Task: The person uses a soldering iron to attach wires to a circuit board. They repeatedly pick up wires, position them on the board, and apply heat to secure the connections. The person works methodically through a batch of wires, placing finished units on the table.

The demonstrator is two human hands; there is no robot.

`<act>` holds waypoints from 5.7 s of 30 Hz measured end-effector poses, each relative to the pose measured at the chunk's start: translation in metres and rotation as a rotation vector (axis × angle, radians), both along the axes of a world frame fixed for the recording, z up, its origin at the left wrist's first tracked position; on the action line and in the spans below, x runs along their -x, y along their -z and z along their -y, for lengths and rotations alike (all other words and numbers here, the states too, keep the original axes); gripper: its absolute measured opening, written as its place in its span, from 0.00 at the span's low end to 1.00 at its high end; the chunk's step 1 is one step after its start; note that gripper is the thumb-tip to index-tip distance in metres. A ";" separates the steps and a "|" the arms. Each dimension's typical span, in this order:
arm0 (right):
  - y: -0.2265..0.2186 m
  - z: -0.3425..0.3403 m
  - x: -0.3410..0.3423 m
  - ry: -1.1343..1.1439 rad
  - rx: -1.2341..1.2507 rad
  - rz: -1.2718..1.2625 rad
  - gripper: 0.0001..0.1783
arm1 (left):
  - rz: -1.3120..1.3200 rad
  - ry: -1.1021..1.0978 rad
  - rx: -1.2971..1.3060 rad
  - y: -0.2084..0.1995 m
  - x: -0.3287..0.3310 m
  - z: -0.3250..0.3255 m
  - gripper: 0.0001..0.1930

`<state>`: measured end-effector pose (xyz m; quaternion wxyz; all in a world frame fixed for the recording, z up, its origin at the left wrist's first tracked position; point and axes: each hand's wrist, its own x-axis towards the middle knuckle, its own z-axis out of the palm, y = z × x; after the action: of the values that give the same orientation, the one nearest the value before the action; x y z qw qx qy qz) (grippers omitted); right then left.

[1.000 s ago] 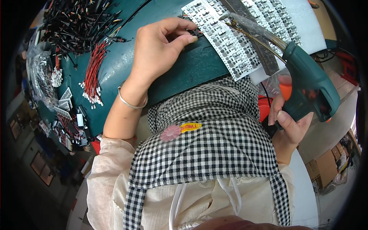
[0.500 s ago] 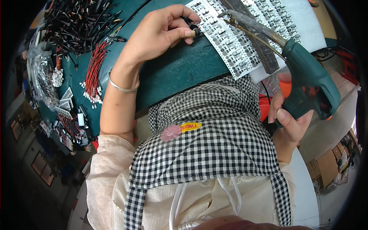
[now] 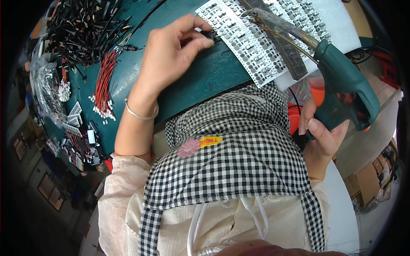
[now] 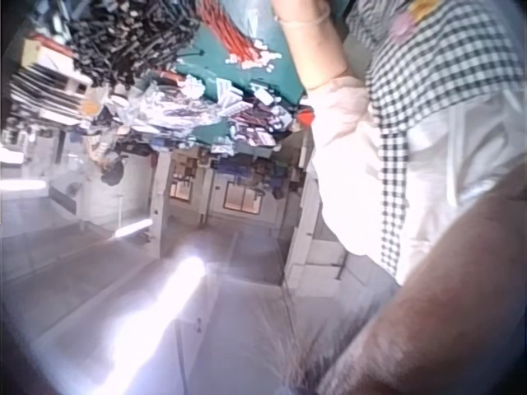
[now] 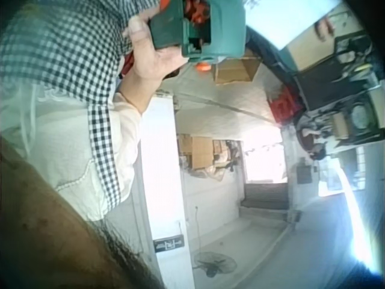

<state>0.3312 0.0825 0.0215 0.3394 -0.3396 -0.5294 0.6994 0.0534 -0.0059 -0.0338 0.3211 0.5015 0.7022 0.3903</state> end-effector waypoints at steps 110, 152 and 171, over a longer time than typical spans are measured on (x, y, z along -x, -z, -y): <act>0.002 0.017 0.004 -0.016 0.033 0.108 0.38 | -0.694 -0.092 -0.046 0.009 -0.037 0.005 0.08; 0.009 0.007 -0.014 -0.058 0.001 0.028 0.39 | -0.576 -0.074 -0.358 0.013 -0.023 -0.002 0.09; 0.008 0.016 -0.016 -0.009 0.012 0.079 0.38 | -0.287 -0.081 -0.134 0.006 -0.023 -0.011 0.05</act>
<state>0.3473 0.0670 0.0138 0.3130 -0.3664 -0.5397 0.6902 0.0766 0.0050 -0.0395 0.1675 0.5438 0.7327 0.3733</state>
